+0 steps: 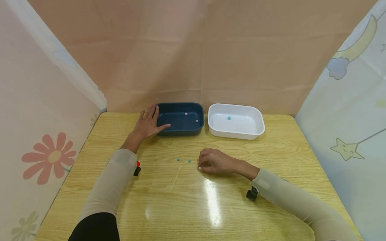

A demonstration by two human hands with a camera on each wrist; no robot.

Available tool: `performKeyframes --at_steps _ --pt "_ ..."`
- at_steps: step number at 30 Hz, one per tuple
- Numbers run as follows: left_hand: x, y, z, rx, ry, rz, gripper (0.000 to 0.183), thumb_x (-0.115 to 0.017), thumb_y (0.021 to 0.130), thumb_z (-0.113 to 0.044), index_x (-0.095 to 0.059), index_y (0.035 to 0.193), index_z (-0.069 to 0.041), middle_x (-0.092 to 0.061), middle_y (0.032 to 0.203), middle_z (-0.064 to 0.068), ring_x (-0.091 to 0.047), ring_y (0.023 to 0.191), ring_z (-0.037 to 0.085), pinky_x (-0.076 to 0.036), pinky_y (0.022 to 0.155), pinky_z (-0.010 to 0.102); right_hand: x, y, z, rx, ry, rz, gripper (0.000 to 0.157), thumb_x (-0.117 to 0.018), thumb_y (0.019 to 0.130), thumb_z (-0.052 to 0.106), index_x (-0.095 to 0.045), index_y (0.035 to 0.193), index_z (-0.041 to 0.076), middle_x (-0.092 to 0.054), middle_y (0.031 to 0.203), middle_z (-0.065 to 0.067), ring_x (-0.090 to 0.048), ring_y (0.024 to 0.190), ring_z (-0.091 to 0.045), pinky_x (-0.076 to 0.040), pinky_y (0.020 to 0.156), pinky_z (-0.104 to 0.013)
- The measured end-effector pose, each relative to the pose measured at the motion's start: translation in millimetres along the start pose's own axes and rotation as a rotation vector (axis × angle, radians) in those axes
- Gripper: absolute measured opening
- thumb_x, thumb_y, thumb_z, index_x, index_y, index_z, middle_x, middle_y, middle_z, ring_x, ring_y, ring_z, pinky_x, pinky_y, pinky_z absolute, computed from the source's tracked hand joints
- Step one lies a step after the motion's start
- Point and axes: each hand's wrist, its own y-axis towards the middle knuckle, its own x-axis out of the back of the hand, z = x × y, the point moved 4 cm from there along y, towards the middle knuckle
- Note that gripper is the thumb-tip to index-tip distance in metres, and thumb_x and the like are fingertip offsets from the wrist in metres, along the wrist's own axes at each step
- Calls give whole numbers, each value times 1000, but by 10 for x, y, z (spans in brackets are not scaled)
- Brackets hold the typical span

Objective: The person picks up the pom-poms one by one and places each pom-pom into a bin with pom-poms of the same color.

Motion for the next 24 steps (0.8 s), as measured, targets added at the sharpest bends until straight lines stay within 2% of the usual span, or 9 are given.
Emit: performKeyframes --at_steps 5,13,20,24 --pt "-13 6 8 0 5 6 110 -30 86 -83 3 157 -5 5 164 15 -1 151 32 -2 119 58 103 34 -2 -15 -10 -25 6 -73 89 20 -76 93 18 -63 92 10 -56 90 -2 -49 83 -21" --pt "-23 18 7 -7 29 12 110 -26 85 -84 3 157 -6 6 164 15 0 151 32 0 118 58 278 106 -1 -17 -14 -66 7 -73 89 17 -77 93 13 -63 89 3 -61 86 -13 -51 77 -24" --pt "-27 28 10 -7 48 16 111 -22 85 -85 3 157 -5 6 164 15 0 151 31 0 118 58 397 178 -16 -10 -50 -97 7 -74 88 19 -77 93 14 -63 89 3 -57 87 -9 -51 77 -24" --pt "-30 32 14 -6 50 17 112 -22 84 -86 3 157 -5 8 164 15 2 151 31 1 119 56 462 220 -46 -20 -33 -116 6 -76 86 15 -77 92 13 -63 89 2 -59 86 -11 -51 75 -25"
